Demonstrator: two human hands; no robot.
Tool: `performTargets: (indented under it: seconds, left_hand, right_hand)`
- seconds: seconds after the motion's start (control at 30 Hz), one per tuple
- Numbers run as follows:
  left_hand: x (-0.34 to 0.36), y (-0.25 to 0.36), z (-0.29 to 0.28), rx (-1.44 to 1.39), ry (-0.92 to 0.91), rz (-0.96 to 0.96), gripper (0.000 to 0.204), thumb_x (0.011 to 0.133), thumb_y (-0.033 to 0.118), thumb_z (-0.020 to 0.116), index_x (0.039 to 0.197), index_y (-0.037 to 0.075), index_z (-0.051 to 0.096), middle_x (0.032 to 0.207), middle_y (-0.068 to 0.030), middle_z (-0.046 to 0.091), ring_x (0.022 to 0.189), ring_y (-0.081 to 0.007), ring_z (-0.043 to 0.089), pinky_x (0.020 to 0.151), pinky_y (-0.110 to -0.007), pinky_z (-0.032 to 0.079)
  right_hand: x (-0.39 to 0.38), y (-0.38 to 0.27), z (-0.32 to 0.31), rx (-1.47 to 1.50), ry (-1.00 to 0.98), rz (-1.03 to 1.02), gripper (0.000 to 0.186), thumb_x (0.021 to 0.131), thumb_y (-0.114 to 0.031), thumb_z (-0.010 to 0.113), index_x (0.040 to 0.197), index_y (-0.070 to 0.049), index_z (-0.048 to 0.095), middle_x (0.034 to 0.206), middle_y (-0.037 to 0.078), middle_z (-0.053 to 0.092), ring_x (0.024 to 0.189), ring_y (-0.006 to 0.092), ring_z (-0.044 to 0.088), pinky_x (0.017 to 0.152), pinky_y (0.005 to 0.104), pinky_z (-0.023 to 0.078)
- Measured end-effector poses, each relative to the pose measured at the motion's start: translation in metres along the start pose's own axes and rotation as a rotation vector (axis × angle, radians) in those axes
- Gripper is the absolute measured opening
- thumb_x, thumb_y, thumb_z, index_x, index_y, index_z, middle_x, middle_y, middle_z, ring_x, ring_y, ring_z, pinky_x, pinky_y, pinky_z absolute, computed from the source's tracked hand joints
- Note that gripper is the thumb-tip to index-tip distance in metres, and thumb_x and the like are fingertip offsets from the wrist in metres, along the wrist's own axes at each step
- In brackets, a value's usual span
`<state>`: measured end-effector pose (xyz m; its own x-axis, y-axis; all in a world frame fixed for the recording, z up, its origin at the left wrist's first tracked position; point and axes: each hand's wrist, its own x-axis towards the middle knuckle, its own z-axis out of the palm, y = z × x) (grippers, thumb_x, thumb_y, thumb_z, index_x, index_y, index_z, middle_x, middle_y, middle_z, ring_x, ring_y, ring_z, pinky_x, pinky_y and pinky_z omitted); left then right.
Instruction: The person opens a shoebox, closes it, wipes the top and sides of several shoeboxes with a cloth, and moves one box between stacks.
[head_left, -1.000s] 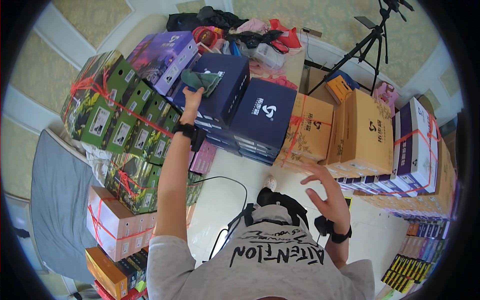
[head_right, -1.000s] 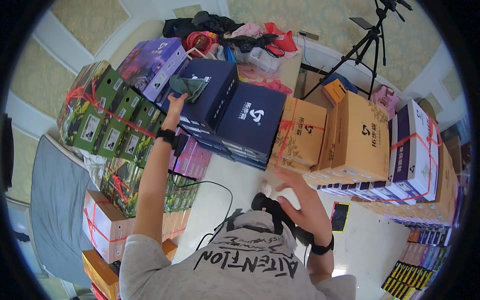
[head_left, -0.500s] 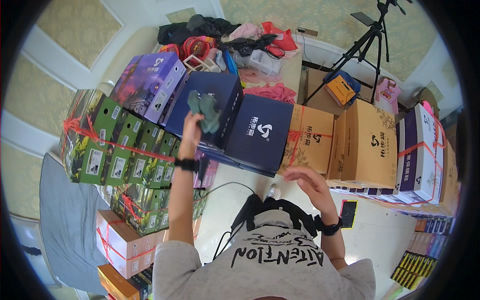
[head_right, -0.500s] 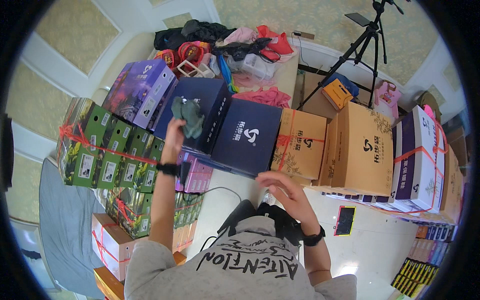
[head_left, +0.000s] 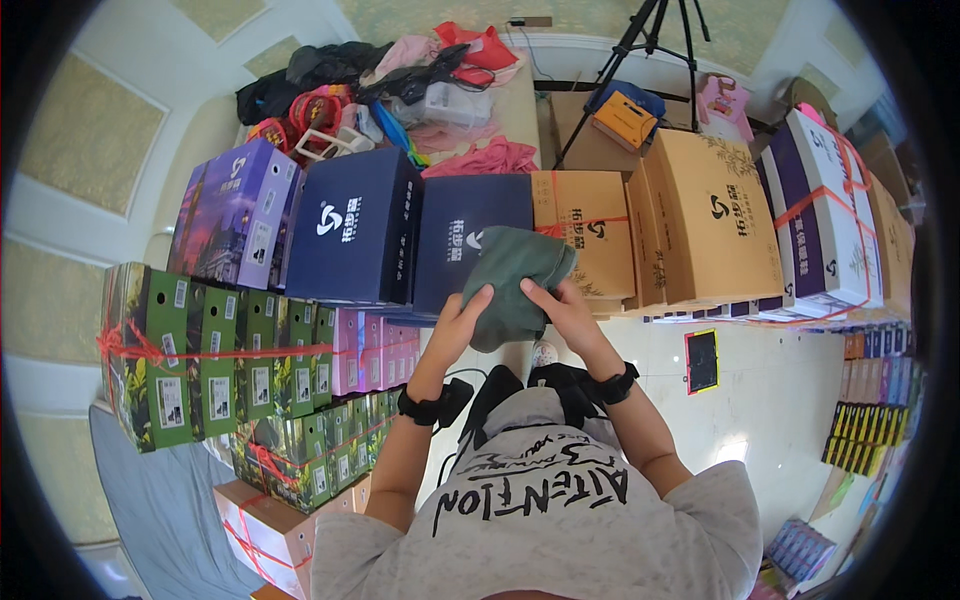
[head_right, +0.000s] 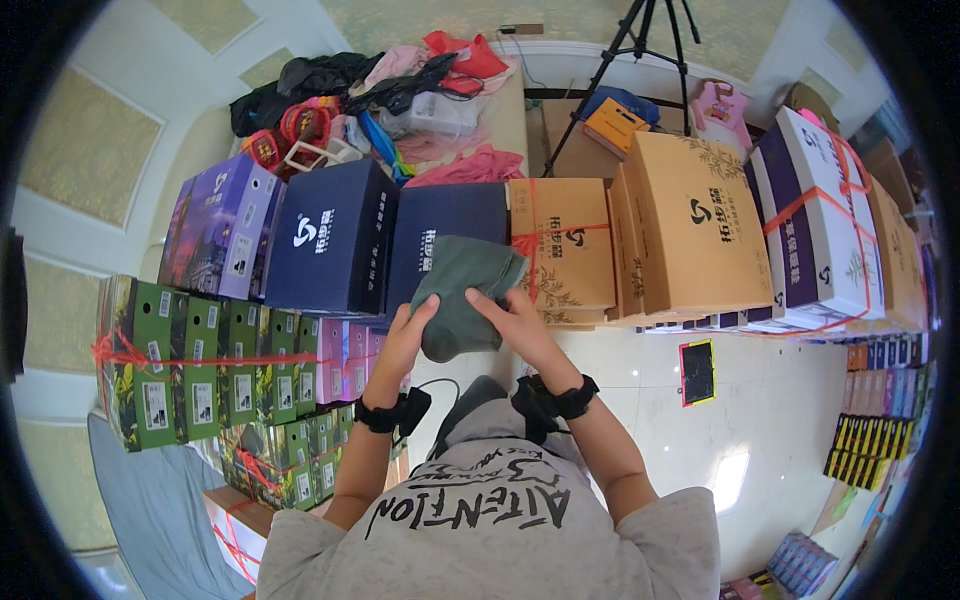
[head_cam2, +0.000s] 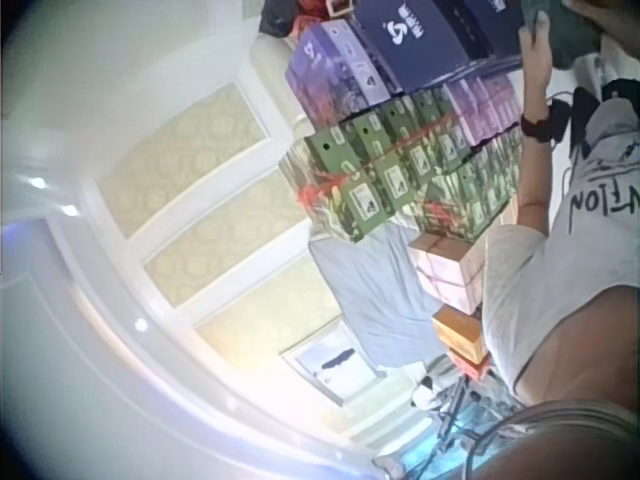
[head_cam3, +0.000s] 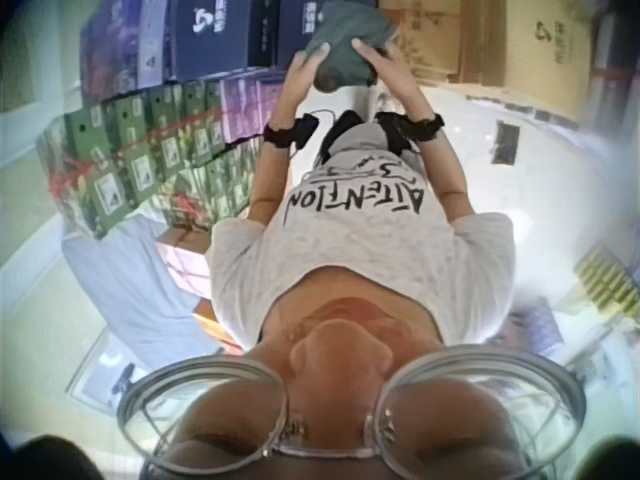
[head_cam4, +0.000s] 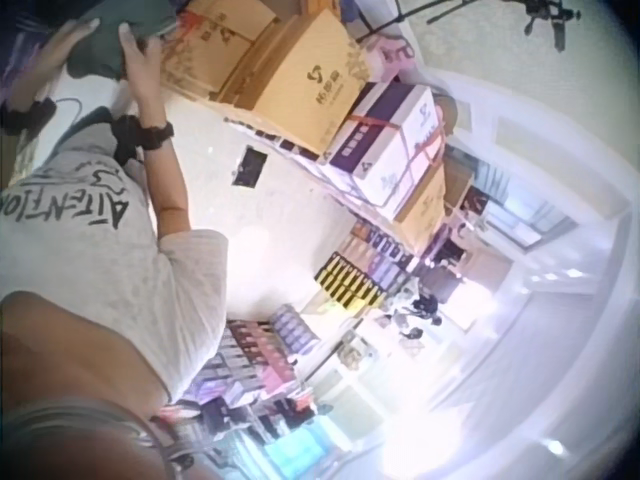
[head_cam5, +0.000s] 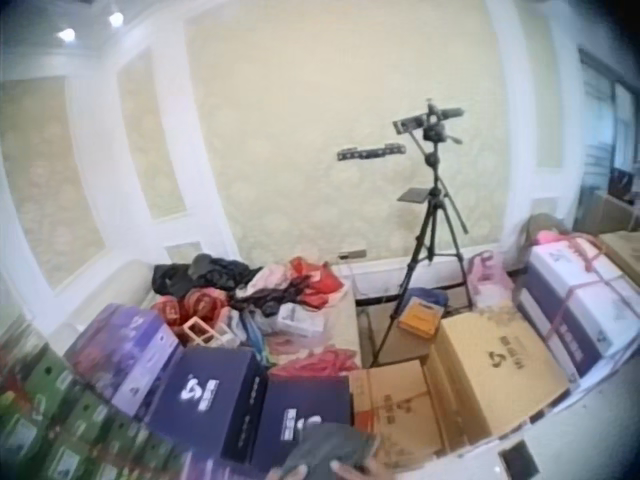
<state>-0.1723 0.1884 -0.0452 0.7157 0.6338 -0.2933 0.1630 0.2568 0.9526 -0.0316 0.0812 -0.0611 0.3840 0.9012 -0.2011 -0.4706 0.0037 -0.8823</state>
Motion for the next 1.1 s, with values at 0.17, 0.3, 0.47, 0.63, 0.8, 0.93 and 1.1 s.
performTargets:
  seconds: [0.17,0.3,0.47,0.63,0.8,0.93,1.1]
  left_hand:
    - [0.008,-0.011,-0.006,0.050,-0.174,0.024,0.035,0.088,0.028,0.055,0.103,-0.004,0.058,0.092,-0.0044,0.061,0.085,-0.0088,0.053,0.075,-0.023,0.042]
    - [0.006,0.004,0.000,-0.453,-0.348,0.064,0.031,0.084,0.018,0.059,0.109,0.001,0.051,0.102,-0.0026,0.054,0.097,-0.0094,0.048,0.081,-0.024,0.040]
    - [-0.002,0.016,0.005,-0.326,-0.363,0.031,0.020,0.083,0.013,0.061,0.098,0.005,0.049,0.093,-0.0006,0.052,0.093,-0.0082,0.048,0.080,-0.023,0.039]
    - [0.011,-0.023,-0.002,0.083,-0.145,0.174,0.016,0.085,0.016,0.061,0.091,0.005,0.050,0.075,0.0015,0.052,0.071,-0.0038,0.049,0.061,-0.020,0.039]
    - [0.021,-0.085,-0.017,0.000,-0.166,-0.118,0.023,0.092,0.030,0.049,0.090,0.007,0.054,0.079,-0.0002,0.056,0.072,-0.0079,0.054,0.066,-0.021,0.043]
    - [0.017,-0.106,-0.019,0.014,-0.199,-0.142,0.023,0.092,0.029,0.047,0.092,0.007,0.055,0.083,-0.0048,0.059,0.077,-0.0135,0.058,0.071,-0.026,0.045]
    - [0.012,-0.126,-0.014,-0.024,-0.229,-0.193,0.023,0.092,0.030,0.048,0.092,0.007,0.055,0.084,-0.0044,0.059,0.078,-0.0139,0.058,0.073,-0.026,0.044]
  right_hand:
    - [-0.014,-0.016,-0.006,-0.397,0.037,-0.295,0.024,0.084,-0.012,0.059,0.104,0.001,0.056,0.088,0.008,0.062,0.077,0.0132,0.056,0.070,0.0290,0.046]
    - [-0.033,-0.036,0.001,-0.543,-0.101,-0.419,0.033,0.081,-0.004,0.057,0.114,-0.001,0.051,0.098,0.008,0.060,0.089,0.0134,0.056,0.079,0.0278,0.045]
    - [-0.055,-0.030,0.008,-0.069,-0.093,0.006,0.044,0.082,-0.006,0.060,0.123,-0.003,0.044,0.109,0.005,0.057,0.097,0.0158,0.056,0.083,0.0274,0.046]
    - [-0.054,0.007,0.005,0.442,0.076,0.313,0.042,0.082,-0.011,0.061,0.120,-0.002,0.046,0.108,0.010,0.057,0.091,0.0173,0.060,0.075,0.0286,0.052]
    - [-0.065,0.057,-0.025,0.556,0.162,0.381,0.036,0.080,-0.007,0.059,0.113,0.003,0.049,0.100,0.014,0.061,0.084,0.0212,0.063,0.071,0.0311,0.054]
    - [-0.086,0.065,-0.055,0.639,0.380,0.447,0.029,0.079,-0.005,0.051,0.106,0.005,0.052,0.090,0.016,0.063,0.073,0.0252,0.064,0.064,0.0343,0.056]
    - [-0.083,0.108,-0.111,0.455,0.433,0.517,0.023,0.081,-0.010,0.053,0.100,0.003,0.054,0.092,0.016,0.063,0.073,0.0250,0.065,0.063,0.0335,0.056]
